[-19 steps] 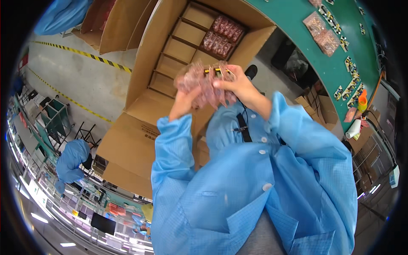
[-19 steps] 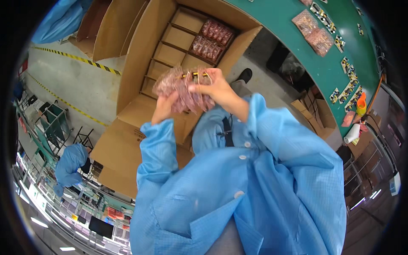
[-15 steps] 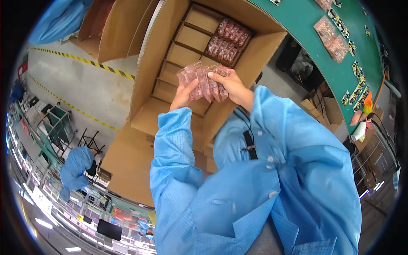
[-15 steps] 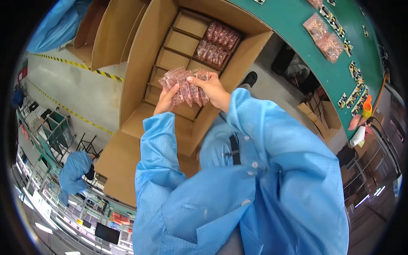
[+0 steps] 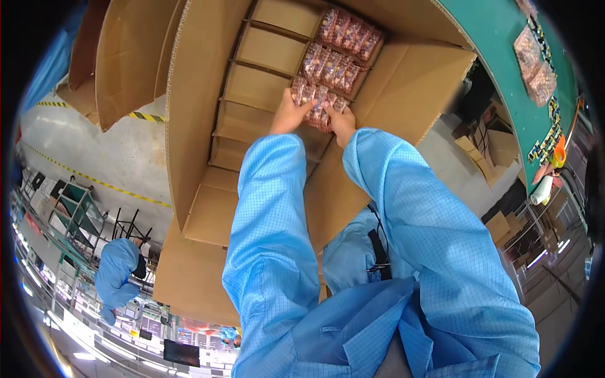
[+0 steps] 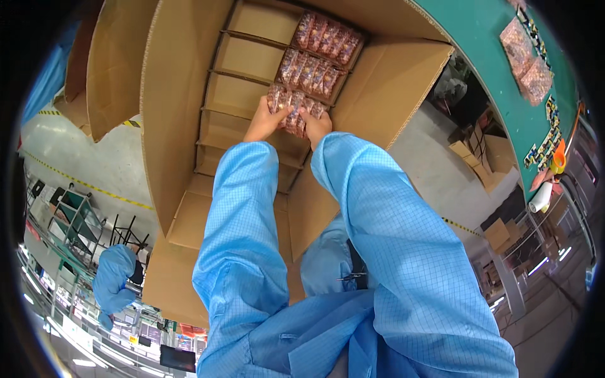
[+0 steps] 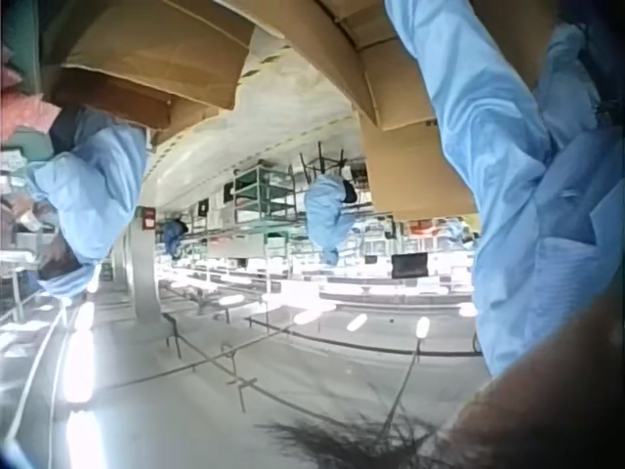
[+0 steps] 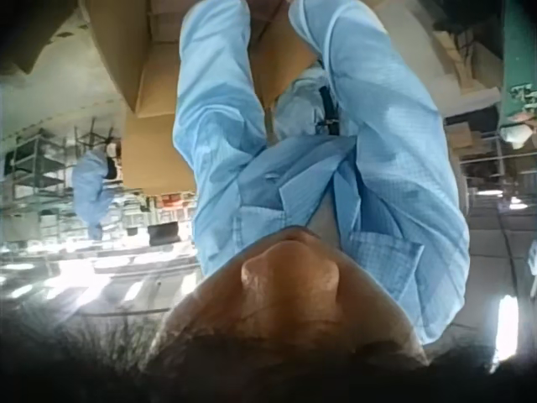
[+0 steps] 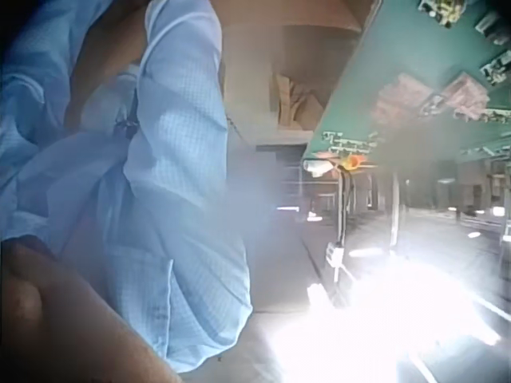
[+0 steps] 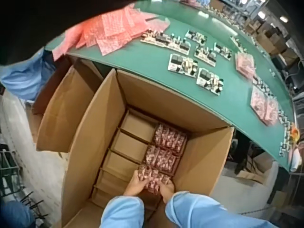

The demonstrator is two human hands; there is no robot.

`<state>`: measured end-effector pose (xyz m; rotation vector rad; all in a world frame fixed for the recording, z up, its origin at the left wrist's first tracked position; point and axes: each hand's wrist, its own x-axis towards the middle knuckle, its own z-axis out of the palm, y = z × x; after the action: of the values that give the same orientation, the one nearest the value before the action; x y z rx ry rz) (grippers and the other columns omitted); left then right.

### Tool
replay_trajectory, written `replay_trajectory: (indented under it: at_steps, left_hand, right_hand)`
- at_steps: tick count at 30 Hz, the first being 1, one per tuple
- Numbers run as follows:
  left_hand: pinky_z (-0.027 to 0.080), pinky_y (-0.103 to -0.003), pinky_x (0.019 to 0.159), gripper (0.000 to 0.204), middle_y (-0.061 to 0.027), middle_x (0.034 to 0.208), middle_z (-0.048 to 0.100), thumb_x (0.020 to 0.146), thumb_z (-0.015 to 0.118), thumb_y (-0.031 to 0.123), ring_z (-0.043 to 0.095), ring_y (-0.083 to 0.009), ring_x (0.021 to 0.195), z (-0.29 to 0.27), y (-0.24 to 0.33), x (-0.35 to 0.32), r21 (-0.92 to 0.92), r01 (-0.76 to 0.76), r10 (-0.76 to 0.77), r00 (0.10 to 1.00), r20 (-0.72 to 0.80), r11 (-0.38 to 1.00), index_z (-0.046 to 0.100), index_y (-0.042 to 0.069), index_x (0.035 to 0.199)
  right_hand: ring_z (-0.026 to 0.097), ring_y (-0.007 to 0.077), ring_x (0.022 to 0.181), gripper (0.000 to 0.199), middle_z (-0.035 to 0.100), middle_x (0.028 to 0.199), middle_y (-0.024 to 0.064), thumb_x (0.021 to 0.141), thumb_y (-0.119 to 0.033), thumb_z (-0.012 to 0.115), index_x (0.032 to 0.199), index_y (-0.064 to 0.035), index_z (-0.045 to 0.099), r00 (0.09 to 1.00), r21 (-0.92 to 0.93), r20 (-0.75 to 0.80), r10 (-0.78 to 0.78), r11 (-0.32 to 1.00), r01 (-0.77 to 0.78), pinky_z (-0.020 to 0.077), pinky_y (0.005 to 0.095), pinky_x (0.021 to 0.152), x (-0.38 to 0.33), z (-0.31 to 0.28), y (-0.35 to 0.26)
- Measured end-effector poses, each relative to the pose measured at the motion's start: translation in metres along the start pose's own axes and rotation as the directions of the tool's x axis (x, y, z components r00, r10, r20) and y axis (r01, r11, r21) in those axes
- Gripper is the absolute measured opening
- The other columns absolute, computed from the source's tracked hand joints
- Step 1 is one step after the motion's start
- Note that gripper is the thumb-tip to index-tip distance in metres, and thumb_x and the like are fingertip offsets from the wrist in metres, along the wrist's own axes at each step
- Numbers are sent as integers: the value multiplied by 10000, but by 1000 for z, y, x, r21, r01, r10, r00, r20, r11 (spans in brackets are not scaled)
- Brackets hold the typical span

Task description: Picking up multiple circuit board components from an assembly line and placing them into a cardboard shipping box.

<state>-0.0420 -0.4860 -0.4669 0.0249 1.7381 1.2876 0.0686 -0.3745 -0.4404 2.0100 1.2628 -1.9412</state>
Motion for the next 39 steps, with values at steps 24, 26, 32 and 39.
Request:
replay_trajectory:
  at_steps: [24,26,32,39]
  left_hand:
    - [367,-449,1066,662,-310,1399,403,841,626,278,452,-438,1252,55,22,-74,533,12,-70,994,88,846,395,-41,1372]
    - [368,-419,1064,666,-287,1342,491,890,597,417,465,-417,1260,68,21,-109,510,64,-117,991,71,858,422,-13,1369]
    - [443,-326,947,485,-157,1148,623,952,573,376,578,-240,1079,93,57,-163,-118,212,-176,950,259,970,537,-13,1240]
    - [488,-272,719,247,-66,947,624,935,580,175,582,-112,805,117,199,-131,-3,19,-18,989,146,1000,557,22,1127]
  right_hand:
    - [619,238,1080,388,652,1150,138,897,-243,613,1202,-7,577,651,-231,758,35,948,217,478,334,934,-171,-111,-92]
    - [633,228,1051,396,673,1100,125,894,-261,611,1195,-5,580,645,-233,764,4,934,270,491,327,907,-195,-154,-124]
    - [653,350,936,350,682,922,191,831,-221,587,1112,-12,589,897,-702,398,-193,565,433,512,414,833,-199,-269,-201]
    - [660,285,909,360,682,943,143,849,-239,616,1134,-24,573,882,-835,277,-382,358,418,525,380,814,-168,-370,-235]
